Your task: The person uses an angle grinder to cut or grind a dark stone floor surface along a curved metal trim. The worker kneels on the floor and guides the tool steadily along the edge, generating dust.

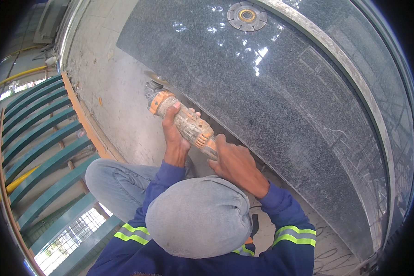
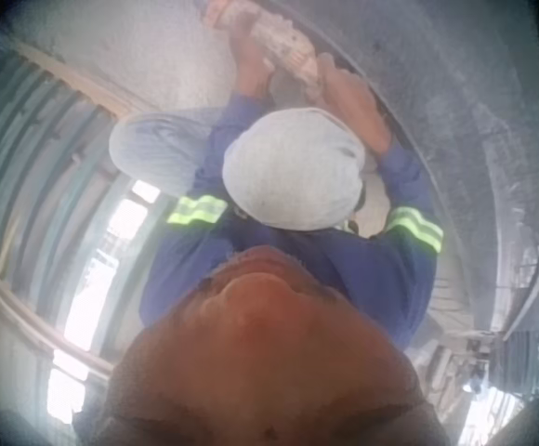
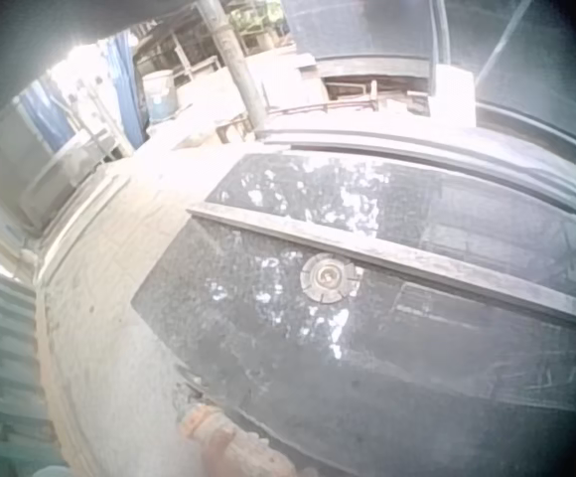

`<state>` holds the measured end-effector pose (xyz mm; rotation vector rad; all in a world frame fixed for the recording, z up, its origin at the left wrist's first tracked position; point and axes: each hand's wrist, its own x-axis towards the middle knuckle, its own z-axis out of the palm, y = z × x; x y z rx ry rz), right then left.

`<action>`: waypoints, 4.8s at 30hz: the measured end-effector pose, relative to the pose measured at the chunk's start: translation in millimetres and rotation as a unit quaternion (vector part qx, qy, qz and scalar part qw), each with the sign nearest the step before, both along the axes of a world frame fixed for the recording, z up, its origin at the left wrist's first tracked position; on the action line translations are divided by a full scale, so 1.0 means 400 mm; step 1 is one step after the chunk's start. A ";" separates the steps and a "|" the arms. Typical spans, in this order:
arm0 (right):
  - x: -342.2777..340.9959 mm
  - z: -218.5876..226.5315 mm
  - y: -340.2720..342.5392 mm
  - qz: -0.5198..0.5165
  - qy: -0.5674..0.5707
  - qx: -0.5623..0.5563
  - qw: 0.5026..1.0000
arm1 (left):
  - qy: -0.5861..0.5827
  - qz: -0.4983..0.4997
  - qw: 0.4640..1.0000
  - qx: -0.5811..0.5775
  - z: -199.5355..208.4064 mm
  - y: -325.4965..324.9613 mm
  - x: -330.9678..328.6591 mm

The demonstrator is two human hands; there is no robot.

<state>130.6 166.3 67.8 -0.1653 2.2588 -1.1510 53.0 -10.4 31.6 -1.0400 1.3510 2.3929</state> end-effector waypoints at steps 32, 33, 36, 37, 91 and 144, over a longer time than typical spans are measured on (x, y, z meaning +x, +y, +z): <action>-0.006 -0.001 -0.007 -0.002 -0.030 0.010 0.999 | -0.012 0.006 1.000 0.005 -0.003 -0.005 0.000; -0.006 0.001 -0.005 -0.001 -0.032 0.010 0.999 | -0.012 0.006 1.000 0.006 0.002 -0.002 0.001; -0.006 0.004 0.001 0.002 -0.033 0.009 0.999 | -0.006 0.008 1.000 0.000 0.011 0.006 0.004; -0.005 0.003 0.003 0.002 -0.030 0.008 1.000 | -0.005 0.020 1.000 0.006 0.012 0.008 0.005; -0.007 0.012 0.011 -0.005 -0.021 0.010 1.000 | -0.010 0.005 1.000 -0.010 0.010 0.006 -0.002; 0.001 0.000 0.006 -0.007 0.019 0.022 1.000 | -0.015 0.011 1.000 0.004 -0.004 0.000 -0.006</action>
